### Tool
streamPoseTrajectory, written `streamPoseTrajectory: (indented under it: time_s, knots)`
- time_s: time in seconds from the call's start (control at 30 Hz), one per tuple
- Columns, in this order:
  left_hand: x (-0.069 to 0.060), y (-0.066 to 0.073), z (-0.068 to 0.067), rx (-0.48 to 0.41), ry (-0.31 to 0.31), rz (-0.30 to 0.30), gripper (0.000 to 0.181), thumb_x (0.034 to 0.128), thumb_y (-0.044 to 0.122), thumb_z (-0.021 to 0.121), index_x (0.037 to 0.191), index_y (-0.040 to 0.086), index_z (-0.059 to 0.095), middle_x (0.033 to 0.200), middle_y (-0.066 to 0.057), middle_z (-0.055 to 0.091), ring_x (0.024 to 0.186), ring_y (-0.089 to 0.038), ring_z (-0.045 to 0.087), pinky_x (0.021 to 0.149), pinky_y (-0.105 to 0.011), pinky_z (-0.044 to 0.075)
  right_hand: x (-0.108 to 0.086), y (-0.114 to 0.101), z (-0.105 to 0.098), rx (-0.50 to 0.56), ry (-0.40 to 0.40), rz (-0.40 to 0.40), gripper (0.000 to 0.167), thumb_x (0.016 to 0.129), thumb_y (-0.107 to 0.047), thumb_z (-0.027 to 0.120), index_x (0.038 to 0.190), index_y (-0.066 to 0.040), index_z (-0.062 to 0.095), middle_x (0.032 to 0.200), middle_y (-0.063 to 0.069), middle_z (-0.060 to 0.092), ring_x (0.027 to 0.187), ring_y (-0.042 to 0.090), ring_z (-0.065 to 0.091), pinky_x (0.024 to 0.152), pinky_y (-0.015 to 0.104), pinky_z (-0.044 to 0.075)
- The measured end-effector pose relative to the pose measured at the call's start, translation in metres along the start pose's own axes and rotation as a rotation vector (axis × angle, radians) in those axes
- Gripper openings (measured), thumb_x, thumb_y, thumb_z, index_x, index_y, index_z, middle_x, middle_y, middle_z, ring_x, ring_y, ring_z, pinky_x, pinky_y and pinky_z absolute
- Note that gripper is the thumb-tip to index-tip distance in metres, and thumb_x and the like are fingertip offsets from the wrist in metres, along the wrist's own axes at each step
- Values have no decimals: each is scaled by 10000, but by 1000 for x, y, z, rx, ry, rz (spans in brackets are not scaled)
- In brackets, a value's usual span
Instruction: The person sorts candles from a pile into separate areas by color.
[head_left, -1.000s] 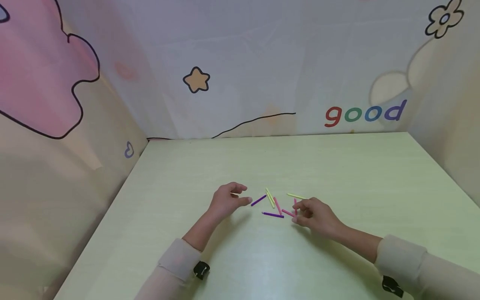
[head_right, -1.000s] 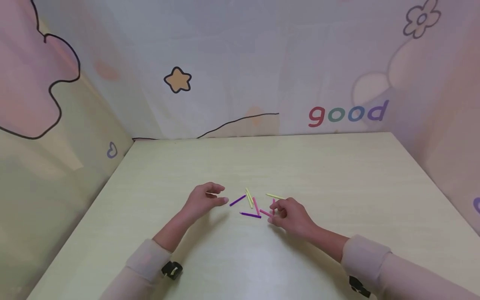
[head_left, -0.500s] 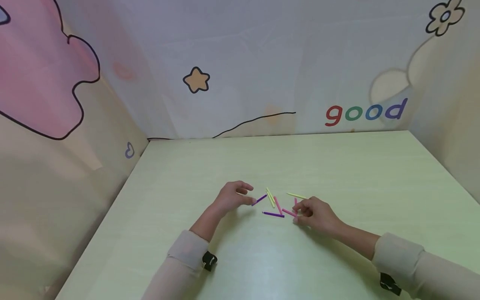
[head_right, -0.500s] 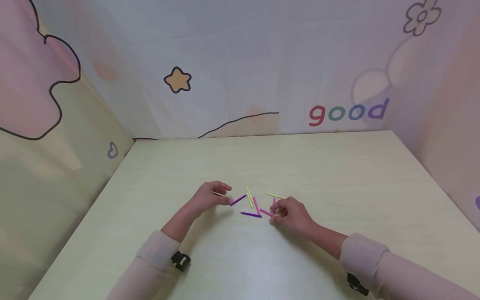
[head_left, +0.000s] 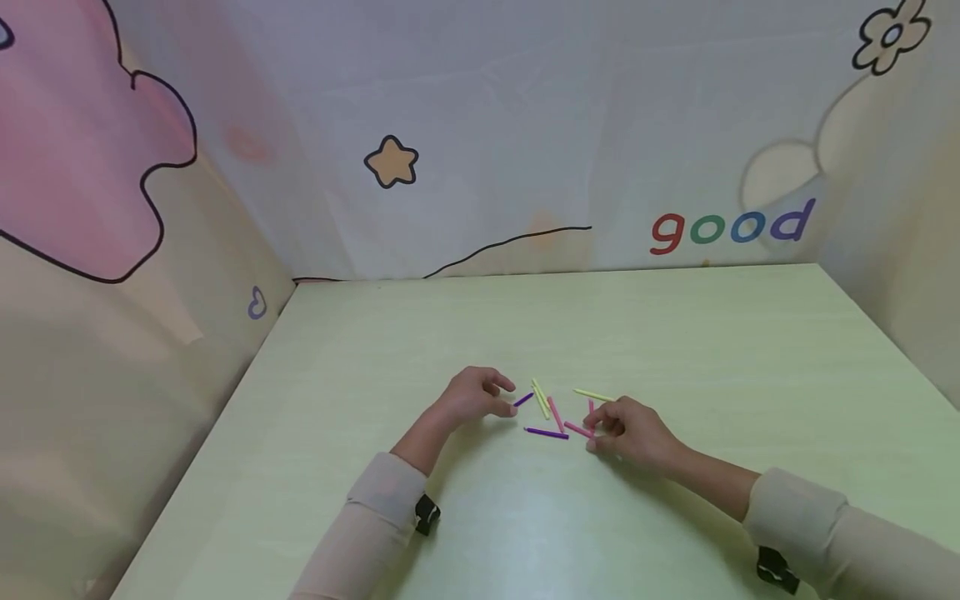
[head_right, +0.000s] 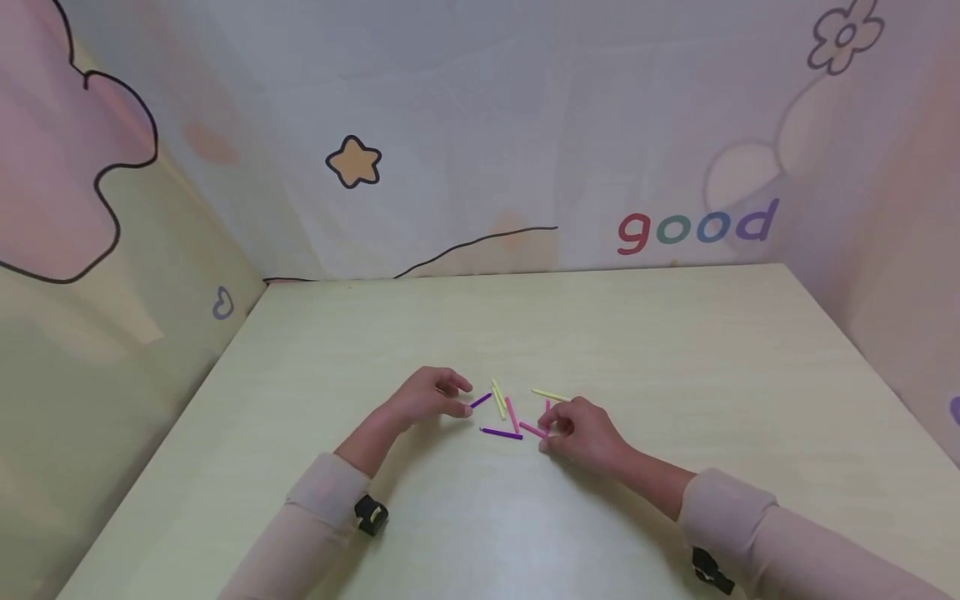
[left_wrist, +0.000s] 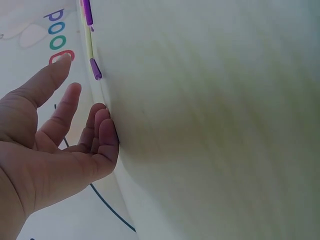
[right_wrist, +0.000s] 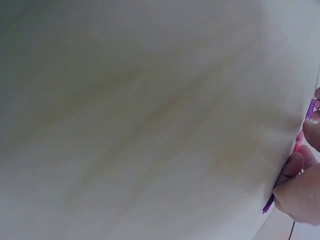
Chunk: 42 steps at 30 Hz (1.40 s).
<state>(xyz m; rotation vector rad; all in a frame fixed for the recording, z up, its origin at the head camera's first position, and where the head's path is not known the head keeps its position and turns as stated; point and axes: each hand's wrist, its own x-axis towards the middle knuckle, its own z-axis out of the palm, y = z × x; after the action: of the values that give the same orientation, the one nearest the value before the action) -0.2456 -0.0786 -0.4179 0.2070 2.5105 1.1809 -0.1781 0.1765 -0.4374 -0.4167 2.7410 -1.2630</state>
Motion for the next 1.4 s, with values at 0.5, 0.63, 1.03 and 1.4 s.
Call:
streamPoseTrajectory:
  time_s: [0.5, 0.63, 1.03, 1.4]
  knots:
    - [0, -7, -9, 132, -43, 28, 240, 709, 152, 812, 928, 129, 718, 850, -25, 563, 809, -196, 486, 679, -306, 406, 7, -4, 5, -55, -30, -66, 88, 761, -8, 712, 808, -78, 690, 764, -5, 497, 730, 163, 457, 611, 275, 415]
    - [-1, -8, -7, 156, -39, -2, 194, 712, 142, 809, 879, 122, 712, 831, -1, 582, 802, -190, 492, 685, -304, 412, 8, -4, 7, -56, -37, -92, 73, 755, -7, 716, 791, -68, 695, 755, -13, 502, 731, 157, 450, 609, 270, 408]
    - [2, -5, -3, 178, -17, 11, 63, 757, 80, 762, 780, 104, 708, 729, 17, 605, 709, -157, 500, 626, -274, 404, 6, -6, 2, -112, -60, -86, 69, 771, -24, 695, 790, -91, 690, 792, -10, 491, 751, 163, 452, 650, 309, 404]
    - [1, -2, -2, 168, -30, 45, 47, 782, 92, 736, 781, 85, 689, 732, 11, 591, 659, -136, 496, 589, -253, 402, 3, -2, -1, -99, -78, -51, 88, 776, -27, 713, 797, -108, 685, 777, -13, 489, 749, 170, 447, 635, 294, 408]
